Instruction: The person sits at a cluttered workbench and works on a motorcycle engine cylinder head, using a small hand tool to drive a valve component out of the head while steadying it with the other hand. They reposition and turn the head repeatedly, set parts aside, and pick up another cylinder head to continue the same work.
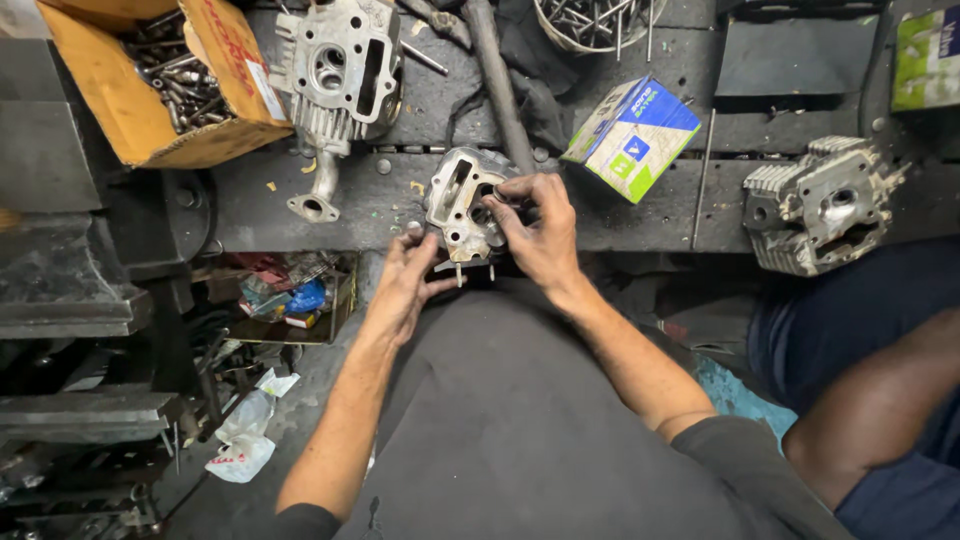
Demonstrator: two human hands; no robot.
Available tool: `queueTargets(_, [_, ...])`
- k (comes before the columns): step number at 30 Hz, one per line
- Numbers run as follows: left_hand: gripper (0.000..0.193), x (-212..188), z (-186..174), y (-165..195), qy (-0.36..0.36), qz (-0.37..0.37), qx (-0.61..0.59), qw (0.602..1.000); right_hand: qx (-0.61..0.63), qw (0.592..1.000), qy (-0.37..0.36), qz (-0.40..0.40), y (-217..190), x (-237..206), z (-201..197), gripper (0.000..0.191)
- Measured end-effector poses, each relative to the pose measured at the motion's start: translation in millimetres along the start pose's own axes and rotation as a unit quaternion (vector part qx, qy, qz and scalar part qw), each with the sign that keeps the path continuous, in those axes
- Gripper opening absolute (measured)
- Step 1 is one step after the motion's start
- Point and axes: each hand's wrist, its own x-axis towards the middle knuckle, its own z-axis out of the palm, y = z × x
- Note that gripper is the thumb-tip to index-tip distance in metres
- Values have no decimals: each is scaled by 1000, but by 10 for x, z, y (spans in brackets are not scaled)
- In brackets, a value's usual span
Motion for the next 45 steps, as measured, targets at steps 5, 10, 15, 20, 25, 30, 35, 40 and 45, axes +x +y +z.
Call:
queueTargets(5, [73, 85, 66, 15, -2, -32, 35, 999, -37, 999, 17, -26, -1, 9, 0, 23])
queueTargets(10, [79, 88, 66, 28, -31, -70, 16, 997, 17, 999, 34, -21, 33, -7, 14, 22])
queueTargets(15, [70, 105, 49, 19, -69, -55, -22, 996, -58, 997, 19, -55, 33, -6, 2, 23])
queueTargets(20, [62, 47, 96, -60, -62, -86, -87, 991, -99, 983, -27, -155, -74, -12, -84, 29])
queueTargets(25, [59, -42, 118, -163, -53, -85, -150, 984, -133, 980, -48, -140, -153, -131, -188, 46])
queueTargets(30, [58, -15, 85, -172, -50, -99, -162, 981, -184, 966, -78, -165, -122, -248, -147, 44])
queueTargets(35, [63, 0, 124, -128, -52, -107, -175, 977, -173, 967, -116, -144, -83, -251, -164, 39])
queueTargets(40, [72, -44, 162, -67, -62, -116, -167, 977, -168, 971, -100, -136, -126, -247, -170, 29])
queueTargets(45, [73, -42, 166, -22, -59, -116, -146, 981, -187, 966, -103, -143, -182, -194, -157, 24])
